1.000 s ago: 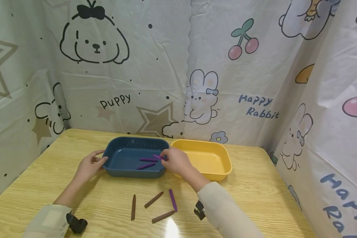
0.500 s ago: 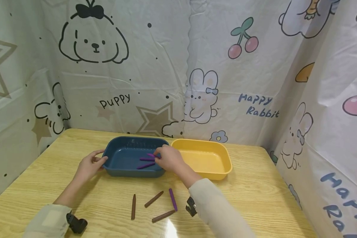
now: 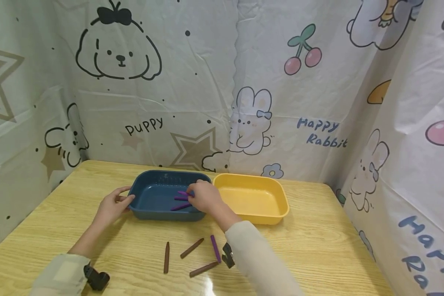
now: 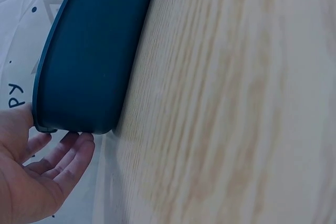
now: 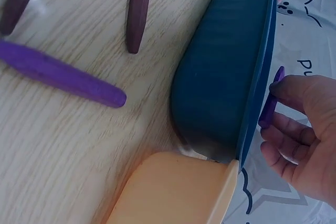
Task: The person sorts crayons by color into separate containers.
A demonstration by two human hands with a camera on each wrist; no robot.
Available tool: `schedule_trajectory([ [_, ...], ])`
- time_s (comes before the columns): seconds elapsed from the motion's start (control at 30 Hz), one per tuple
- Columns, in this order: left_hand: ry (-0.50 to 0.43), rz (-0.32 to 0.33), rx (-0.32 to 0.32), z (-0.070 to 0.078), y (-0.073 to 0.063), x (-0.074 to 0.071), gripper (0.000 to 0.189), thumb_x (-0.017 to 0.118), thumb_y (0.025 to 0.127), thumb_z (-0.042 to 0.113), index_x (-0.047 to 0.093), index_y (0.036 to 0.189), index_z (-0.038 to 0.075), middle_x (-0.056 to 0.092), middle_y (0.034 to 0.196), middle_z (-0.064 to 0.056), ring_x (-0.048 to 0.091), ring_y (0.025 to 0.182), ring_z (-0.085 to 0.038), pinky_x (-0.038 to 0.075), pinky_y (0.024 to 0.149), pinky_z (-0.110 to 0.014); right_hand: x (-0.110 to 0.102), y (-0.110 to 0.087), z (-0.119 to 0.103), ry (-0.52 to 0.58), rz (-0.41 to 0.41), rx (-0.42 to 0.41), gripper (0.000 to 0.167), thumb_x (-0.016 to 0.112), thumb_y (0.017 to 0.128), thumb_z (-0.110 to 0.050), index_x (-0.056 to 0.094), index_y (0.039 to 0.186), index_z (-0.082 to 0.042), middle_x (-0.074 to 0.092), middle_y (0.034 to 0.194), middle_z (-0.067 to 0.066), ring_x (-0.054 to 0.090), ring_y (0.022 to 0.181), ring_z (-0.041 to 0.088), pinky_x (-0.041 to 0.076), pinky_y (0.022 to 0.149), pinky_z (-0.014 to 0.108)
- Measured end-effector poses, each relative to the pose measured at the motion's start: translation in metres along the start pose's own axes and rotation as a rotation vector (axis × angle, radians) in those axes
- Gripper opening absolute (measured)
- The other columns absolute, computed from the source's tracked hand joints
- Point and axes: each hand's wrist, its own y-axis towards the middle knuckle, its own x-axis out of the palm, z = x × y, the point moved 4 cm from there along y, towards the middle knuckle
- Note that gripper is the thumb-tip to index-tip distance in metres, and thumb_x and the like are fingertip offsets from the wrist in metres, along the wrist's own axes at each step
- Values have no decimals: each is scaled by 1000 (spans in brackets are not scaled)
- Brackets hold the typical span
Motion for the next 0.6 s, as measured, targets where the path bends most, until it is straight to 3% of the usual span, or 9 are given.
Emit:
schedule_trajectory([
  [0.2, 6, -10, -11, 1, -1, 1, 48, 53, 96, 25, 43, 138, 3, 63, 106, -25, 66, 82, -27, 55, 72, -33, 4, 4, 0, -21, 6, 13, 15, 66, 85, -21, 72, 98, -15, 58, 82, 2, 48, 67, 12, 43, 57, 23],
  [0.6, 21, -13, -12, -2, 1, 2, 50, 52, 96, 29, 43, 138, 5, 62, 109, -24, 67, 83, -26, 55, 73, -33, 6, 4, 7, -5, 0, 81, 23, 66, 86, -22, 70, 106, -12, 61, 98, 8, 57, 84, 21, 52, 74, 34],
])
